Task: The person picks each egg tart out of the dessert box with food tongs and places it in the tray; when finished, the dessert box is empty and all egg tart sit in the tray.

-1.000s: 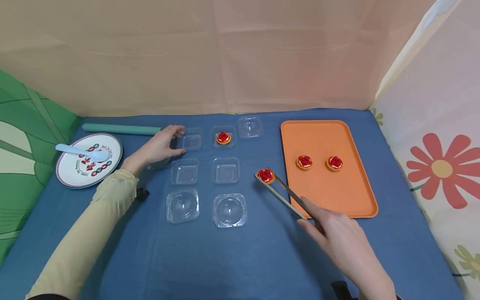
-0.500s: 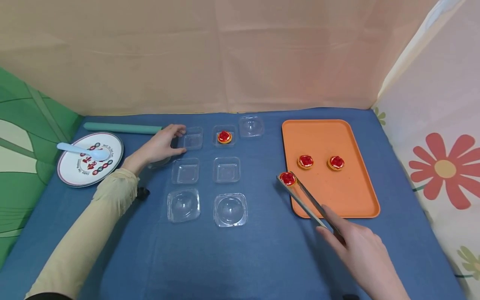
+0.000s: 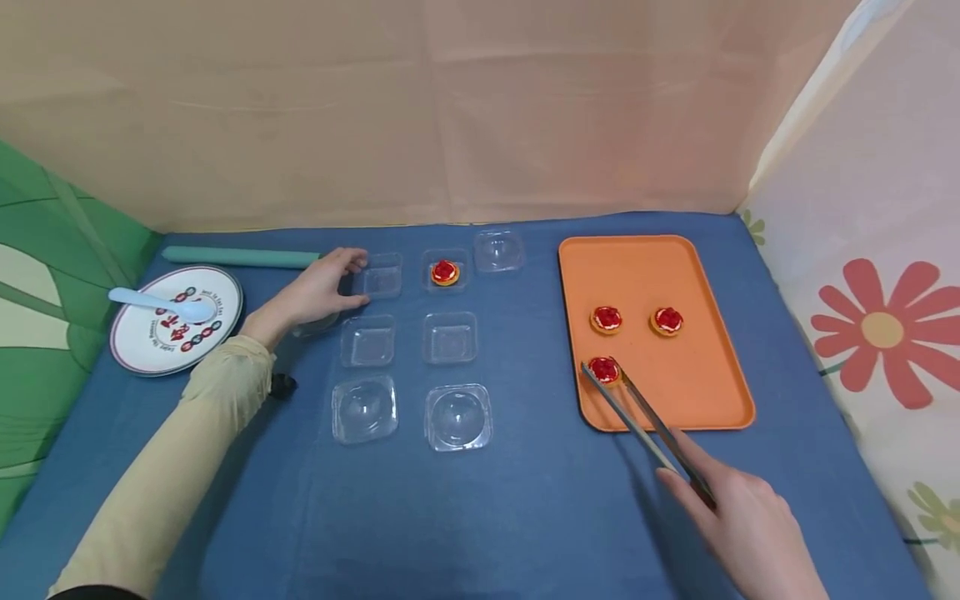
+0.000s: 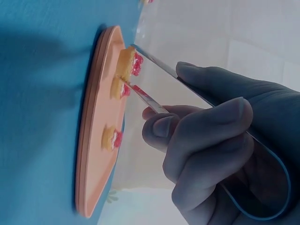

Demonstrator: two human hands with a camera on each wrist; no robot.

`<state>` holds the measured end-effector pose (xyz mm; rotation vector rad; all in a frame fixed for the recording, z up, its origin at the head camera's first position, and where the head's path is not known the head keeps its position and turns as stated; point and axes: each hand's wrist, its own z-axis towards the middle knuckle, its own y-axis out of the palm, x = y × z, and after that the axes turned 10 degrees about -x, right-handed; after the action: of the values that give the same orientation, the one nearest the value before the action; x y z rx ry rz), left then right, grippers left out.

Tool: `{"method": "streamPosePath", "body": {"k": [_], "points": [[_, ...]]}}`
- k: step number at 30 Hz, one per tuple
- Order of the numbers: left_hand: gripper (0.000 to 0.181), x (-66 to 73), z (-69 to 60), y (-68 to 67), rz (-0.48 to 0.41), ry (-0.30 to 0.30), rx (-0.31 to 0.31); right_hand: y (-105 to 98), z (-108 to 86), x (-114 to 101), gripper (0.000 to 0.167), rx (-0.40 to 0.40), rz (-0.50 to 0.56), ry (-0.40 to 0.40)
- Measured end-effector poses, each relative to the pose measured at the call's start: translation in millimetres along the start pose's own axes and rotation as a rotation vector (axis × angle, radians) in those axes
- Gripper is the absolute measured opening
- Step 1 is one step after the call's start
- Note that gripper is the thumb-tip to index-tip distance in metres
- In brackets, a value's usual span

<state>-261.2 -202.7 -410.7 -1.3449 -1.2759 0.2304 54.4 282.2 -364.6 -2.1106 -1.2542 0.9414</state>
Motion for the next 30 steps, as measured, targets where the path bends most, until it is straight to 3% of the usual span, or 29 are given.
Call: {"method": "streamPosePath", "body": {"k": [18,30], "points": [[0.076,0.0,-0.6,-0.3,0.002,0.003,-0.015,11,-2.0,9,0.084,0.004,0.005,0.036],[0.077,4.0,-1.4,-1.1,-0.009,-0.017,-0.021,16,-1.1,13,0.092,-0.002,0.042,0.057]]}}
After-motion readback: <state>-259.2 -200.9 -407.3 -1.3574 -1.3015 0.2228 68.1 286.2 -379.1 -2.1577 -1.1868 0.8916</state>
